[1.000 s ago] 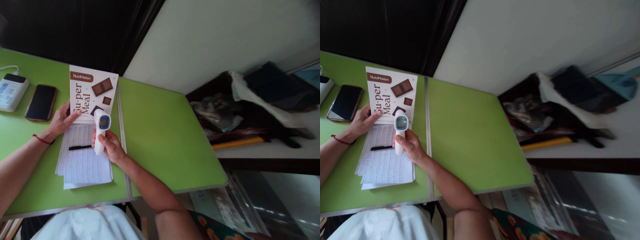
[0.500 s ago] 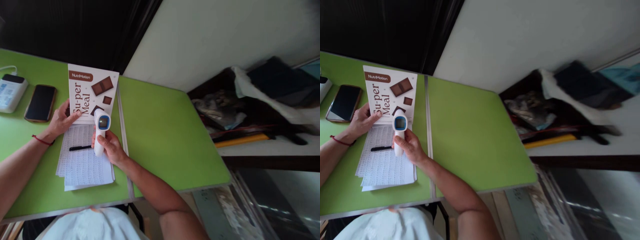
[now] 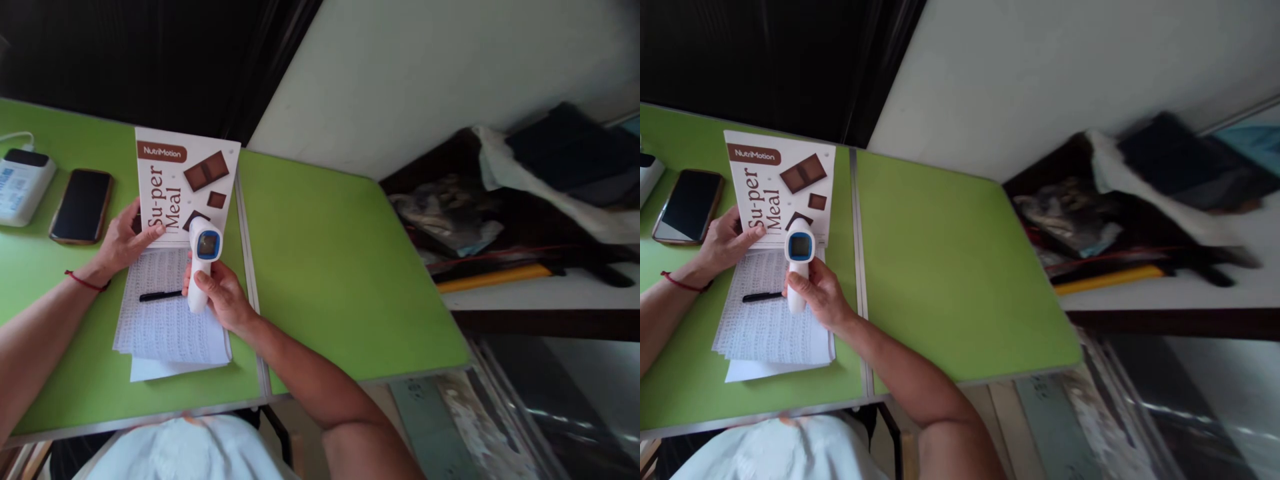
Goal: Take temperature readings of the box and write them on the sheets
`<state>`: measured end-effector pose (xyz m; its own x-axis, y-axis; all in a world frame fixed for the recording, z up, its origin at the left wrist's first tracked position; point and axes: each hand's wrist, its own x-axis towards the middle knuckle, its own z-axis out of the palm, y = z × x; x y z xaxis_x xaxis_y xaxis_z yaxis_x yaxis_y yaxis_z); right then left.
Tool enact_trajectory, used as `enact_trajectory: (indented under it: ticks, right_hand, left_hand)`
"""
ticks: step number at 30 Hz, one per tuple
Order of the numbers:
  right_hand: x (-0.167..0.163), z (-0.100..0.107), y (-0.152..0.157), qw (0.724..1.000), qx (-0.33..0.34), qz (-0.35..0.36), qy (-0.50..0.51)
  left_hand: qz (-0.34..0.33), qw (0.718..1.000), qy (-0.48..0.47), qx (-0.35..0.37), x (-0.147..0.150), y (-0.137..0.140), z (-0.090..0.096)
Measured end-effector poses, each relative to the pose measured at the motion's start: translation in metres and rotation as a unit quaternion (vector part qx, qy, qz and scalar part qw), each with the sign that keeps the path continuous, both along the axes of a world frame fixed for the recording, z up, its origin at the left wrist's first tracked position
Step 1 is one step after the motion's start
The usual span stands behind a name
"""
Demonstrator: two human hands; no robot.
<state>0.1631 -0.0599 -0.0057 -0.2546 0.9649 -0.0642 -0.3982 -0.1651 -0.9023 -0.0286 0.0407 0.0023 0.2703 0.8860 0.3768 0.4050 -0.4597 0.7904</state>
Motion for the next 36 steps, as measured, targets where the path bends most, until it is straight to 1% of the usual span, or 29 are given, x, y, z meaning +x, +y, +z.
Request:
enact_trajectory:
  ticks: [4, 9, 13, 20, 25, 36]
  right_hand:
    - [0.0000, -0.0024, 0.0000, 1.000, 0.004, 0.001, -0.010]
    - [-0.0004, -0.0014, 0.0001, 1.000, 0.006, -0.006, 0.000]
    - [-0.0008, -0.0008, 0.0002, 1.000, -0.011, -0.013, 0.000]
    - [-0.0003, -0.0037, 0.0007, 1.000, 0.009, -0.008, -0.002]
    - [-0.0008, -0.0039, 0.0009, 1.000, -0.001, -0.015, 0.006]
    - [-0.0010, -0.0024, 0.0019, 1.000, -0.011, -0.014, 0.014]
  left_hand:
    - [-0.003, 1.000, -0.004, -0.001, 0.0000, -0.0001, 0.0007]
    - [-0.003, 1.000, 0.006, -0.003, -0.0004, -0.0005, 0.0018]
    - [-0.006, 1.000, 0.009, 0.011, -0.0002, -0.0007, 0.0018]
    - [-0.016, 0.999, 0.014, 0.044, -0.0001, 0.0011, 0.0011]
    - [-0.014, 0.998, 0.023, 0.055, -0.0008, 0.0019, 0.0000]
    - [-0.025, 0.998, 0.015, 0.049, -0.0015, 0.0029, 0.0037]
